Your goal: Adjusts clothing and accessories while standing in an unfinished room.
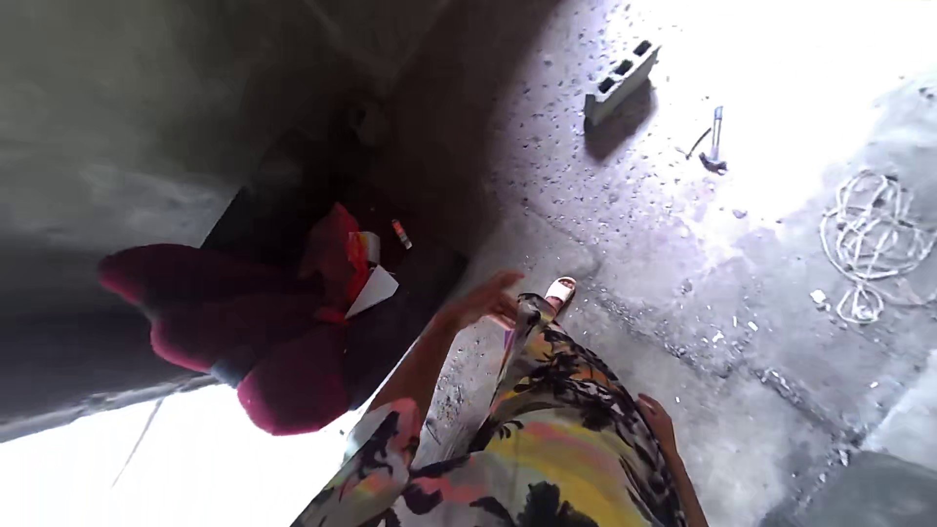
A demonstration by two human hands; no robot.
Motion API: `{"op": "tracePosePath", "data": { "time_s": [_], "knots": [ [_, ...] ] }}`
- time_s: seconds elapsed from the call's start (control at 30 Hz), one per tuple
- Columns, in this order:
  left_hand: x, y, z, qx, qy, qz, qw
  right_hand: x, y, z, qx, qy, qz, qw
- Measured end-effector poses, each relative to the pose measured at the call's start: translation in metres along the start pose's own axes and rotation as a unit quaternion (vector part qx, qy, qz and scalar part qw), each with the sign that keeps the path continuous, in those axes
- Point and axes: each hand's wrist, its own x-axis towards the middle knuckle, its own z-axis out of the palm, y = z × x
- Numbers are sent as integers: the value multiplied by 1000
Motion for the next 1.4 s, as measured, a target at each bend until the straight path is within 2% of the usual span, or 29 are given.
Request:
{"op": "tracePosePath", "data": {
  "time_s": [0.07,0.13,0.3,0.4,0.57,0.67,0.73,0.8,0.87,0.9,0.97,1.03,1.17,1.23,1.4],
  "knots": [
    [11,17,-20,-119,-63,32,990,16,-33,-19,-8,0,28,1000],
    [22,31,-38,-163,-110,43,980,40,-69,-33,-1,5,30,1000],
    [28,52,-67,-252,-123,38,959,72,-129,-50,22,33,44,998],
    [27,59,-88,-246,-126,41,960,86,-155,-55,-37,11,21,999],
    [21,70,-117,-250,-88,49,963,110,-165,-76,-101,-19,32,994],
    [25,73,-133,-287,-20,85,954,131,-167,-91,-126,-37,33,991],
    [38,67,-133,-292,46,60,953,146,-174,-104,-137,-49,28,989],
    [63,52,-115,-260,101,-27,960,163,-185,-115,-132,-71,26,988],
    [107,38,-73,-187,121,-120,967,184,-197,-128,-128,-84,28,988],
    [133,41,-46,-143,114,-138,973,199,-206,-134,-121,-88,33,988],
    [183,65,8,-70,104,-122,985,225,-230,-149,-118,-103,52,986],
    [235,86,33,-44,156,-94,982,245,-260,-163,-86,-117,63,987],
    [309,148,24,51,158,-139,976,295,-299,-188,10,-126,16,992],
    [342,174,13,85,146,-127,977,319,-310,-202,58,-103,14,993],
    [417,253,-11,84,189,-123,971,352,-322,-225,180,-16,118,976]
  ]
}}
